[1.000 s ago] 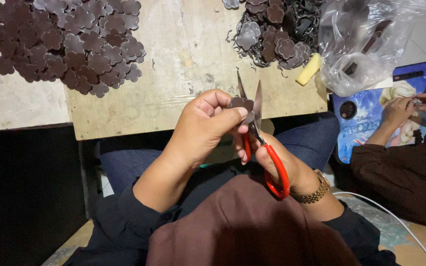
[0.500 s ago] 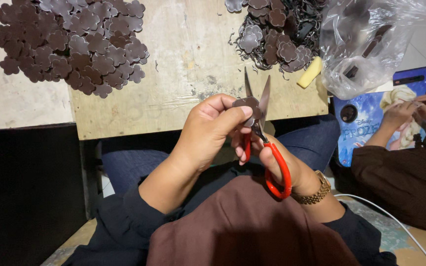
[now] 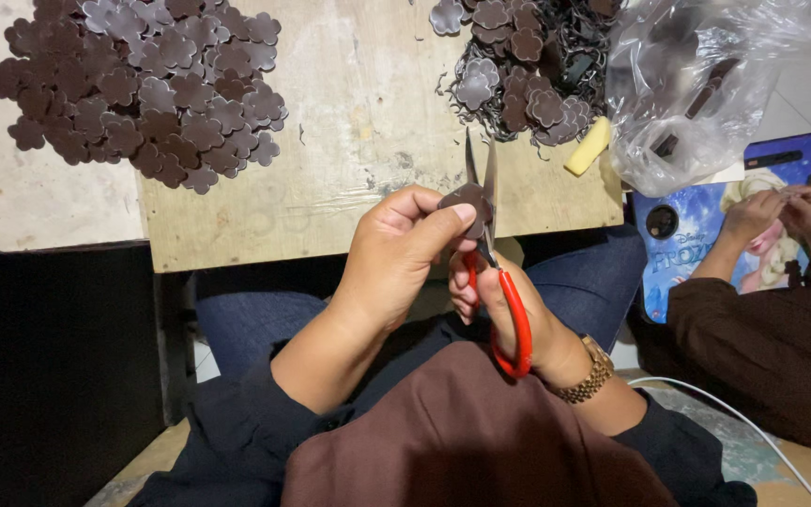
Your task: The person uses red-handled scissors to trim the edges of small, dark brown, flower-shaped pieces. They pick up each piece, trim it, and place it on a pile on the wooden table.
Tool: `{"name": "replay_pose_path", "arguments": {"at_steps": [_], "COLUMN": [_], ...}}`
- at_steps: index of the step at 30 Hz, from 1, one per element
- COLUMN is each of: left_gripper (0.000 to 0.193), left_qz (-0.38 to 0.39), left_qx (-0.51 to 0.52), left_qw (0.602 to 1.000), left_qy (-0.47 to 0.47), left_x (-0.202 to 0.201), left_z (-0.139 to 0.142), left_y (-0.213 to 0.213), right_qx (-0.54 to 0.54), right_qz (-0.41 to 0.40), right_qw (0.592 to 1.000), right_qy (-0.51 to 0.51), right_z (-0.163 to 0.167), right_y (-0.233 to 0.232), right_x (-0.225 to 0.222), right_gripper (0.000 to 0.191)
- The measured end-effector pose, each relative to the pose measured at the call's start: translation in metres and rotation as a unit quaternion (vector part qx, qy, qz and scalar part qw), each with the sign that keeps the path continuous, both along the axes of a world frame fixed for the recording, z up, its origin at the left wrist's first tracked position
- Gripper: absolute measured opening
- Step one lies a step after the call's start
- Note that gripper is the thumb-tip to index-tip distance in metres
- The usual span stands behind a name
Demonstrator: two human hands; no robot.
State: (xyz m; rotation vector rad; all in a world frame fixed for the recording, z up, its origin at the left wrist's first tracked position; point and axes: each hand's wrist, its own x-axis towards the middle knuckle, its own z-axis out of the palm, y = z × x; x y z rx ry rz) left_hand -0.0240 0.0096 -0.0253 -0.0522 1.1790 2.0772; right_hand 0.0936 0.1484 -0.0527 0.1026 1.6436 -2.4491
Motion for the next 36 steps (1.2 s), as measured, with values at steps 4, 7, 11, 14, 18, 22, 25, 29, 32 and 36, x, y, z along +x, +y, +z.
{"name": "replay_pose_path", "arguments": {"at_steps": [4, 7, 11, 14, 18, 22, 25, 29, 32, 36], "left_gripper": [0.008, 0.009, 0.010, 0.009, 0.009, 0.007, 0.007, 0.011, 0.013, 0.014], "left_qz": [0.006, 0.006, -0.002, 0.004, 0.008, 0.014, -0.001, -0.011, -0.014, -0.010], "left_qx": [0.004, 0.001, 0.003, 0.001, -0.023, -0.006, -0.022, -0.044, -0.053, -0.042], "left_qw": [1.000, 1.000, 1.000, 1.000, 0.999, 0.999, 0.997, 0.996, 0.995, 0.995], "left_qy": [-0.013, -0.004, 0.013, 0.014, 0.037, 0.051, 0.069, 0.072, 0.083, 0.090], "left_x": [0.000, -0.001, -0.003, -0.003, -0.007, -0.010, -0.012, -0.012, -0.012, -0.011], "left_z": [-0.003, -0.004, -0.004, -0.003, -0.003, -0.003, -0.002, 0.000, 0.001, 0.002], "left_y": [0.000, -0.001, -0.003, -0.004, -0.008, -0.011, -0.013, -0.014, -0.015, -0.015], "right_qx": [-0.039, -0.048, -0.063, -0.051, -0.047, -0.012, 0.041, 0.062, 0.058, 0.052], "right_qz": [0.003, 0.005, 0.001, 0.002, 0.020, 0.029, 0.042, 0.081, 0.075, 0.074], "right_qw": [0.999, 0.999, 0.997, 0.998, 0.997, 0.999, 0.998, 0.995, 0.995, 0.996], "right_qy": [-0.004, -0.014, -0.038, -0.042, -0.062, -0.042, -0.013, -0.012, -0.016, -0.004], "right_z": [0.000, 0.000, 0.001, 0.002, 0.004, 0.008, 0.010, 0.013, 0.014, 0.014], "right_y": [-0.002, -0.001, 0.000, 0.002, 0.006, 0.008, 0.008, 0.009, 0.009, 0.009], "right_x": [-0.001, -0.002, 0.001, 0.002, 0.002, 0.000, -0.005, -0.009, -0.007, -0.007], "right_gripper": [0.046, 0.047, 0.049, 0.052, 0.052, 0.056, 0.061, 0.066, 0.065, 0.062]}}
